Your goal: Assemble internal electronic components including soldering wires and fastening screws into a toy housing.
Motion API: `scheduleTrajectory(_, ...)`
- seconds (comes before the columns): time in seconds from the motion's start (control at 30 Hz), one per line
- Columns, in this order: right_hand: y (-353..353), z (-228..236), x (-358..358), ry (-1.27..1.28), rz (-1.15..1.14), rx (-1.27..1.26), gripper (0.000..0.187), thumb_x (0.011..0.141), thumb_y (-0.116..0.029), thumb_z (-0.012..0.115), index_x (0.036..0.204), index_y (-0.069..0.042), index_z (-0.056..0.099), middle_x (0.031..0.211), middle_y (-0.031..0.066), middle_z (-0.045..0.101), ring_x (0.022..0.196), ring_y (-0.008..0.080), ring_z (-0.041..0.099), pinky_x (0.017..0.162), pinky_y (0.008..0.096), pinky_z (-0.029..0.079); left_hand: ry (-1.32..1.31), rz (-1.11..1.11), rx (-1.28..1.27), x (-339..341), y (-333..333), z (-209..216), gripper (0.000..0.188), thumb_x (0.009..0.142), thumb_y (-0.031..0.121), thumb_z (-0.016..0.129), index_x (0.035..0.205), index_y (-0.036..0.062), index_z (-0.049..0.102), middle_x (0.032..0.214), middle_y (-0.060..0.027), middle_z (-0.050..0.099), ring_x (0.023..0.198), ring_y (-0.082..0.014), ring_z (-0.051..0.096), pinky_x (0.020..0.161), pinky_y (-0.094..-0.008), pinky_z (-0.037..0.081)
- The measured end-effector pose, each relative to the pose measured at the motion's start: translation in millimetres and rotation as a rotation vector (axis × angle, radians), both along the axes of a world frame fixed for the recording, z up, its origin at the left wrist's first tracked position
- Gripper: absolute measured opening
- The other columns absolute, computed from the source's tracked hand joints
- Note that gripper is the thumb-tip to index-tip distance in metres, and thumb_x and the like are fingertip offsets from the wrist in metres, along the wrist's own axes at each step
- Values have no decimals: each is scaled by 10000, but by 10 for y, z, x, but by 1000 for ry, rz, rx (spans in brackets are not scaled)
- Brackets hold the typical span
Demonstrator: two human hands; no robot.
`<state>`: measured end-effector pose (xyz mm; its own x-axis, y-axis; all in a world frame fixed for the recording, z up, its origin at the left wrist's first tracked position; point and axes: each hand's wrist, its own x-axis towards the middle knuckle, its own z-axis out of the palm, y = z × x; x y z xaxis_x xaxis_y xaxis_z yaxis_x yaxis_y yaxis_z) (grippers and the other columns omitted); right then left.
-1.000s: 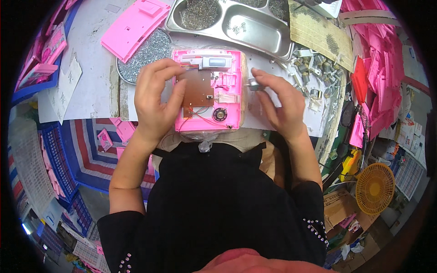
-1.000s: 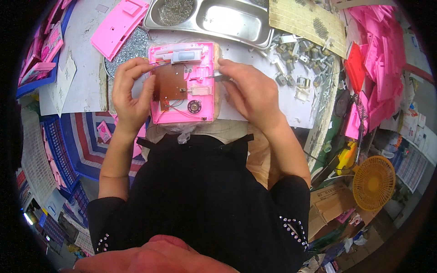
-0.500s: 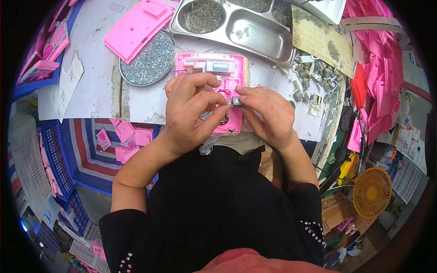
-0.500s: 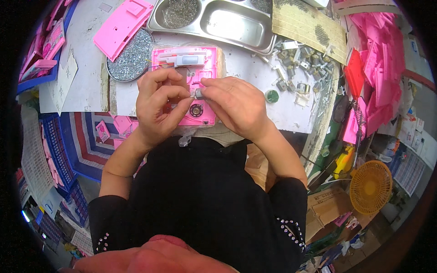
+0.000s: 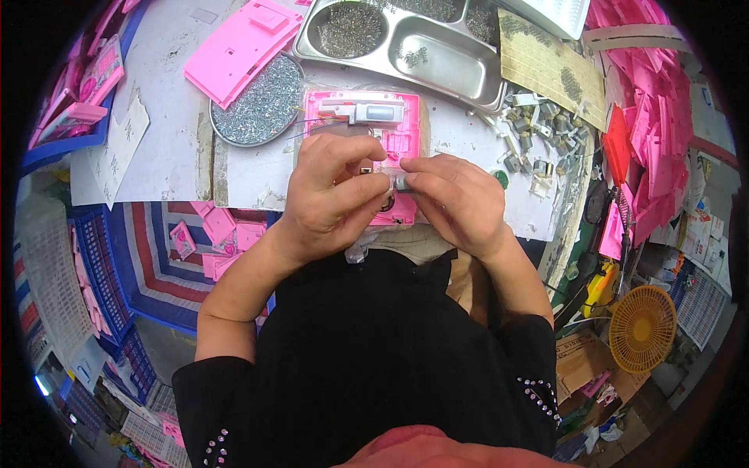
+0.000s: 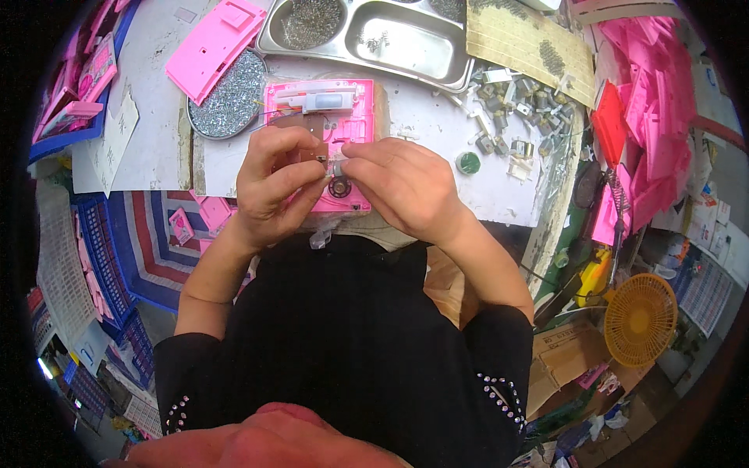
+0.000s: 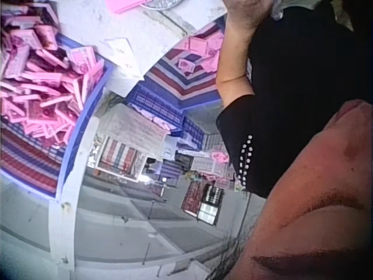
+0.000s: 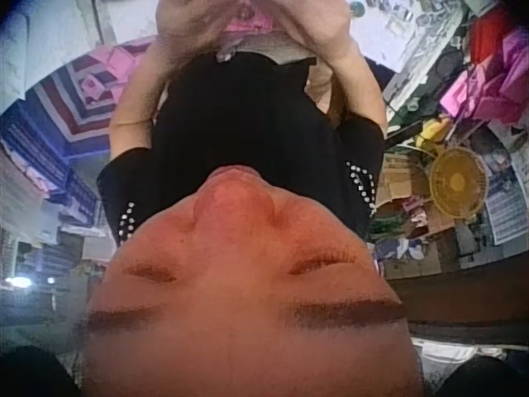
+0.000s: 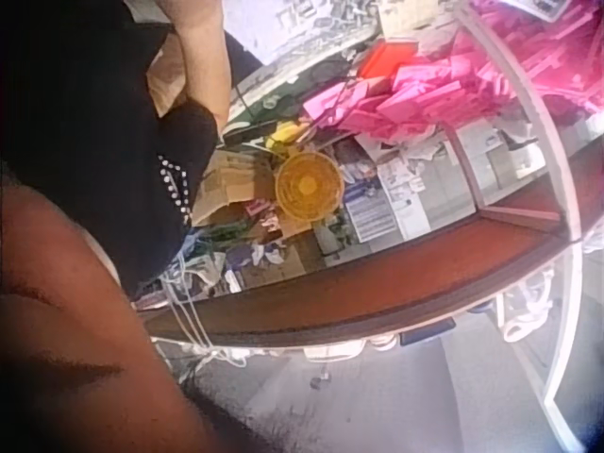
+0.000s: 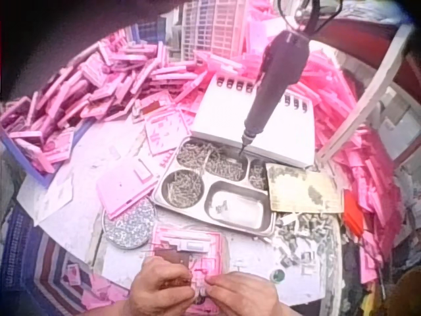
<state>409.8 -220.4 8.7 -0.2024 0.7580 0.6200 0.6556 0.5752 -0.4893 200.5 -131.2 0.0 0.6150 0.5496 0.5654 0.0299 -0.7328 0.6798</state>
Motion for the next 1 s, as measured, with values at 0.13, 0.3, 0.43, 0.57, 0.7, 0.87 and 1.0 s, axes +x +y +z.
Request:
scheduleTrajectory(0.13,15,1,5,12,10,-18,339,772,-5,786,1092,5,677,1012,168,738,865,313,737,759,396,612,26,28,-100,-36,-13,9,265,700,48,844,918,103,703,1088,-62,640,854,-211,595,831,-366,415)
scheduleTrajectory(0.3,26,10,-6,14,5,-27,335,774,-12,786,1091,5,680,1012,166,739,879,311,740,769,399,612,27,97,-192,-41,-56,31,248,704,43,845,899,94,700,1067,-74,641,917,-230,618,863,-357,425)
scheduleTrajectory(0.43,16,-12,0,4,6,-17,345,774,-20,790,1100,3,680,1017,165,740,884,310,741,773,400,613,-2,73,-228,-22,-71,12,236,710,29,831,891,88,692,1053,-72,645,940,-234,623,866,-354,422)
scheduleTrajectory(0.57,24,-20,0,-5,23,-17,346,776,-23,789,1105,-2,682,1034,167,738,885,315,739,770,400,612,19,72,-174,-30,-81,25,227,714,19,820,883,89,686,1044,-62,648,939,-232,629,859,-361,419)
scheduleTrajectory(0.7,41,-22,-3,-13,18,-16,345,786,-16,784,1114,0,679,1047,169,737,890,318,738,772,395,611,31,89,-108,-48,-54,40,232,718,26,825,893,93,688,1041,-52,650,948,-227,630,861,-367,417)
scheduleTrajectory(0.87,40,-87,75,36,-80,-116,355,798,-6,772,1139,1,672,1097,163,745,895,330,745,777,369,606,66,120,-132,-112,-50,34,257,725,42,840,929,87,690,1058,-75,653,980,-254,624,895,-390,433)
scheduleTrajectory(1.0,11,-73,182,201,-267,-343,347,813,-25,770,1146,-30,673,1188,152,734,1130,350,675,928,408,551,60,302,-59,-256,197,-58,292,747,56,824,1005,62,687,1102,-120,643,994,-295,615,908,-420,449)
